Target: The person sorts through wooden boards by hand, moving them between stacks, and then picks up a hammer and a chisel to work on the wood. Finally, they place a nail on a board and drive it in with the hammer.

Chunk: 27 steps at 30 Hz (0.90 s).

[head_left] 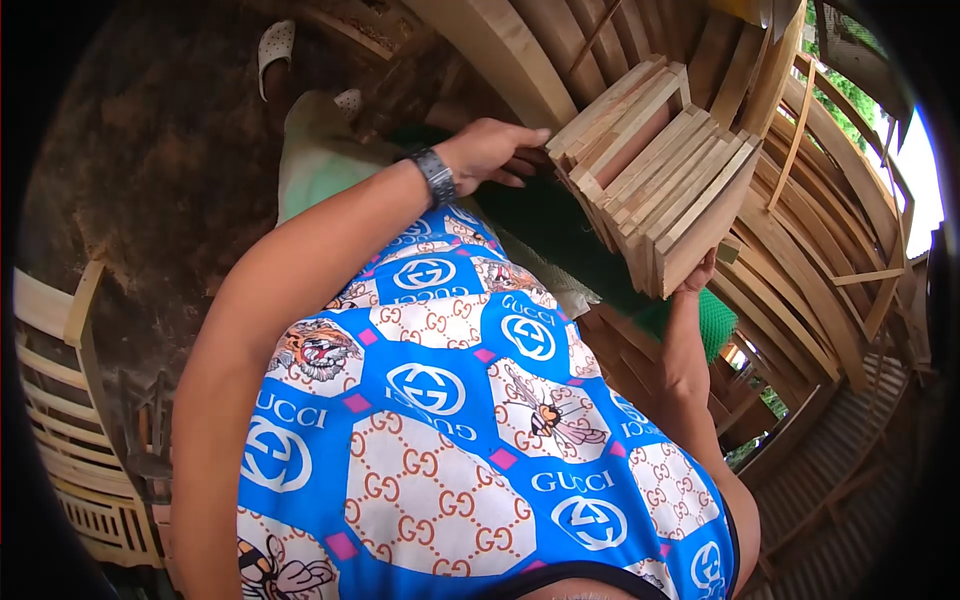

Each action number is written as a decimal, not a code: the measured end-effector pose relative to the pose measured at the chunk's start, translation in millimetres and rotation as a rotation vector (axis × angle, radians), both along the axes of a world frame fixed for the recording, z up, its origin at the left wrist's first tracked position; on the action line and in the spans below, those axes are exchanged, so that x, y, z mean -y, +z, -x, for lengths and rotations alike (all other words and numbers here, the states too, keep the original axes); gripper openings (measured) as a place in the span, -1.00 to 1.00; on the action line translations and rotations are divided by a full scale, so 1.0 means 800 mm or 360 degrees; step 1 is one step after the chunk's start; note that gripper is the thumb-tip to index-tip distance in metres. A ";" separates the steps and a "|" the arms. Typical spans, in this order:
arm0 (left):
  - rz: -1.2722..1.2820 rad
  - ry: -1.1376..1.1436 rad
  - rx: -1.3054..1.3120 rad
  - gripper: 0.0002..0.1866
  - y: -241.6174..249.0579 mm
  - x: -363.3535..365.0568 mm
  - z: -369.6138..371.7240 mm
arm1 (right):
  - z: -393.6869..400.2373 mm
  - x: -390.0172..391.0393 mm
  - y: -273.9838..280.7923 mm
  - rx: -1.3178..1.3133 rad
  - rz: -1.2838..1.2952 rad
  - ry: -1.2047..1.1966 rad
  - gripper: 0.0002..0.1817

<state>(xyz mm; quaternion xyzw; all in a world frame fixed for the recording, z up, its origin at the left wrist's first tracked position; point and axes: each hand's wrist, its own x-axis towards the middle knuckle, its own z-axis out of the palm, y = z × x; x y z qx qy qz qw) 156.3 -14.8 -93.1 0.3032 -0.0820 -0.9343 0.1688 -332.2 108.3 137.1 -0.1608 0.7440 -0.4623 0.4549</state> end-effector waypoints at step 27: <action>-0.0440 0.0015 -0.0723 -0.29 -0.031 -0.002 0.079 | 0.012 0.018 -0.004 0.0145 0.0154 0.0114 -0.21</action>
